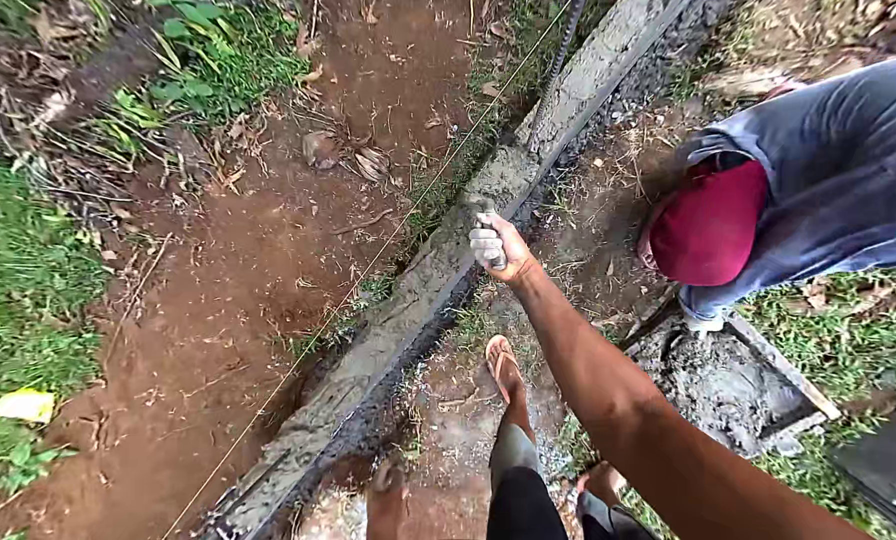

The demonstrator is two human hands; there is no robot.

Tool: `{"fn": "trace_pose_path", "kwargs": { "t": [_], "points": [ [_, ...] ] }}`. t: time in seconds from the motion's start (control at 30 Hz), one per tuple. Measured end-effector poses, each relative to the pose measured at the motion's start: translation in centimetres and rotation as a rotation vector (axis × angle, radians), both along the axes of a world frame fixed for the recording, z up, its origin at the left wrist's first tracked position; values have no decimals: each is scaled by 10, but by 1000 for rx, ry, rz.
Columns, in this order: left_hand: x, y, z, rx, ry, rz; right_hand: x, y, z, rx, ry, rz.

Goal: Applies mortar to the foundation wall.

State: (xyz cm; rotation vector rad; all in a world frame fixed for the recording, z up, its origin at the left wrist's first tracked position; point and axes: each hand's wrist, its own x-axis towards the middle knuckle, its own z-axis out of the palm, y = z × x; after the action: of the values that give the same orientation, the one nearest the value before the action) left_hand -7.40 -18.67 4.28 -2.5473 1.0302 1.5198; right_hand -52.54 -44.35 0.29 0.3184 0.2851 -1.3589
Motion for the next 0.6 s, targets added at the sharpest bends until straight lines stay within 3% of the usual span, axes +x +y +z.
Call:
{"fn": "trace_pose_path", "kwargs": {
  "t": [0.1, 0.13, 0.23, 0.3, 0.47, 0.53, 0.6],
  "points": [
    [3, 5, -14, 75, 10, 55, -1, 9, -7, -1, 36, 17],
    [2, 7, -17, 107, 13, 71, -3, 11, -5, 71, 167, 58],
    [-8, 11, -25, 174, 40, 116, -3, 17, 15, 429, 908, 326],
    [-16, 16, -28, 202, 54, 118, 7, 28, 22, 506, 1155, 400],
    [-35, 9, -32, 227, 68, 98, 12, 48, 7, 471, 1156, 402],
    [-38, 3, -30, 215, 76, 90, 2, 61, 19, 457, 1145, 386],
    [-41, -6, -26, 185, 82, 79, -18, 83, 35, 465, 1306, 403]
  ]
}}
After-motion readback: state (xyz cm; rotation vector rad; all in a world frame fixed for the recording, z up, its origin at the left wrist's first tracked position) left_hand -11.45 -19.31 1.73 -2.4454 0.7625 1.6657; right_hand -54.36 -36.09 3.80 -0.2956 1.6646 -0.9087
